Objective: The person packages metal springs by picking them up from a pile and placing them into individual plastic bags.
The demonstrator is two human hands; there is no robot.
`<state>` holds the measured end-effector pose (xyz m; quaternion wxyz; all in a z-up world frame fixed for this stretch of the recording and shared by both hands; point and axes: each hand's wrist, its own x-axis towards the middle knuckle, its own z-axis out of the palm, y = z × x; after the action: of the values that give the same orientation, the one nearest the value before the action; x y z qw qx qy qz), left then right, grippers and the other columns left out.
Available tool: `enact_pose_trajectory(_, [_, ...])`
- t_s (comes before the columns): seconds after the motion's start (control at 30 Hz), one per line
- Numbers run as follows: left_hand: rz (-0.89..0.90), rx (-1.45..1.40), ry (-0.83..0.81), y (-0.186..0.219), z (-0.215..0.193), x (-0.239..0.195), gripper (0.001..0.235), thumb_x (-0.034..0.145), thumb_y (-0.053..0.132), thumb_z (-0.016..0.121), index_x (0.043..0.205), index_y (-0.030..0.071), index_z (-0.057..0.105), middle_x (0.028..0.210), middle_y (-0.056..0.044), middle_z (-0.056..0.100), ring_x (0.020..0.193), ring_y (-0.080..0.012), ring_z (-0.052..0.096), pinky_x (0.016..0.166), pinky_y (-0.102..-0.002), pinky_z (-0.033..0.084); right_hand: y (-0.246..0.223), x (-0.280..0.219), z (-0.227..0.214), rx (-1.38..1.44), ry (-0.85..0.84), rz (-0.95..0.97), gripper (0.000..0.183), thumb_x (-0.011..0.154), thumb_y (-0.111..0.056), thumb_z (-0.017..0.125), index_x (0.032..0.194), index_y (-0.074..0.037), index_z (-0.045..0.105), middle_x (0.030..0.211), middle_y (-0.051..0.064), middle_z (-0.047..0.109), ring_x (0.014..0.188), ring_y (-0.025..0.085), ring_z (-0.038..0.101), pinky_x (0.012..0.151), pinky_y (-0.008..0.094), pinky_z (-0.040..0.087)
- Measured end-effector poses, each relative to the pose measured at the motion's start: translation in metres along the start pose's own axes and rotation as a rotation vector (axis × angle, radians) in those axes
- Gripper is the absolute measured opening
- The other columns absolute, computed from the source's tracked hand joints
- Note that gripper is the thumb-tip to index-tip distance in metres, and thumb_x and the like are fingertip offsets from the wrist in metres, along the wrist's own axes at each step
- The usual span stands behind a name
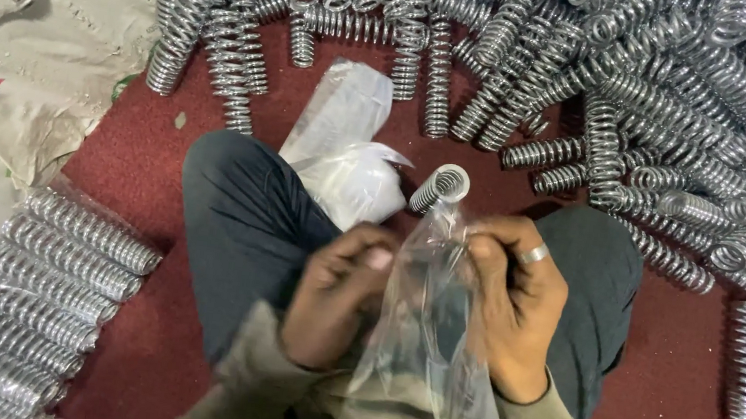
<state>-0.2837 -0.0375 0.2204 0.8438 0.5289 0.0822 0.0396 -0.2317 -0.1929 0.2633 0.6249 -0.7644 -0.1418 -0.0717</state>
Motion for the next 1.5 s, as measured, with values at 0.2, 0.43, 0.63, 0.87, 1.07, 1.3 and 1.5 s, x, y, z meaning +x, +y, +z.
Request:
enact_pose_trajectory(0.2, [-0.071, -0.357, -0.338, -0.052, 0.014, -0.004, 0.036, 0.102, 0.035, 0.066, 0.112, 0.003, 0.053, 0.101, -0.015, 0.068, 0.079, -0.0196, 0.068, 0.074, -0.035, 0.059, 0.028, -0.031, -0.036, 0.225, -0.018, 0.280, 0.012, 0.105, -0.022, 0.059, 0.098, -0.013, 0.054, 0.086, -0.004, 0.043, 0.080, 0.009, 0.041, 0.077, 0.024, 0.037])
enact_pose_trajectory(0.43, [-0.062, -0.238, -0.298, -0.056, -0.016, 0.047, 0.026, 0.105, 0.029, 0.059, 0.088, 0.010, 0.058, 0.080, -0.001, 0.060, 0.078, -0.0153, 0.063, 0.074, -0.032, 0.053, 0.065, -0.008, -0.032, 0.302, -0.339, 0.520, 0.012, 0.098, -0.014, 0.066, 0.099, -0.002, 0.069, 0.083, 0.007, 0.069, 0.078, 0.018, 0.065, 0.073, 0.030, 0.053])
enact_pose_trajectory(0.63, [0.088, 0.158, 0.014, -0.103, -0.021, 0.130, 0.022, 0.105, 0.017, 0.061, 0.093, -0.001, 0.065, 0.116, -0.020, 0.065, 0.109, -0.0240, 0.054, 0.095, -0.040, 0.048, 0.143, 0.079, -0.014, -0.112, -0.217, 0.251, 0.007, 0.097, -0.013, 0.069, 0.098, -0.006, 0.072, 0.085, 0.011, 0.066, 0.084, 0.020, 0.064, 0.080, 0.035, 0.053])
enact_pose_trajectory(0.87, [-0.435, 1.017, 0.029, -0.209, -0.070, 0.154, 0.050, 0.092, 0.018, 0.062, 0.137, -0.005, 0.055, 0.134, -0.029, 0.061, 0.129, -0.0434, 0.059, 0.108, -0.055, 0.049, 0.272, 0.053, 0.015, -0.405, -0.328, 0.650, 0.033, 0.084, -0.018, 0.078, 0.109, 0.002, 0.072, 0.098, 0.026, 0.075, 0.110, 0.045, 0.069, 0.091, 0.055, 0.052])
enact_pose_trajectory(1.07, [0.081, 1.008, 0.014, -0.175, -0.040, 0.109, 0.069, 0.085, 0.006, 0.059, 0.151, -0.001, 0.038, 0.148, -0.026, 0.042, 0.131, -0.0470, 0.048, 0.112, -0.055, 0.043, 0.175, 0.031, 0.018, -0.359, -0.176, 0.352, 0.043, 0.088, -0.003, 0.054, 0.129, 0.006, 0.063, 0.123, 0.034, 0.066, 0.125, 0.051, 0.058, 0.105, 0.063, 0.046])
enact_pose_trajectory(1.3, [-0.334, 1.098, -0.274, -0.134, -0.025, 0.118, 0.070, 0.101, 0.027, 0.057, 0.156, -0.004, 0.026, 0.144, -0.030, 0.053, 0.137, -0.0428, 0.051, 0.117, -0.055, 0.040, 0.189, 0.012, 0.026, -0.562, -0.490, 0.564, 0.075, 0.084, -0.009, 0.070, 0.152, 0.001, 0.041, 0.145, 0.029, 0.055, 0.138, 0.045, 0.050, 0.116, 0.061, 0.040])
enact_pose_trajectory(1.5, [0.453, 0.987, -0.045, -0.096, -0.014, 0.009, 0.079, 0.107, 0.047, 0.044, 0.157, -0.010, 0.024, 0.123, -0.035, 0.065, 0.094, -0.0476, 0.070, 0.076, -0.052, 0.055, 0.050, 0.000, -0.001, -0.626, -0.660, 0.140, 0.064, 0.087, -0.009, 0.067, 0.147, 0.004, 0.047, 0.127, 0.036, 0.064, 0.115, 0.055, 0.063, 0.094, 0.066, 0.052])
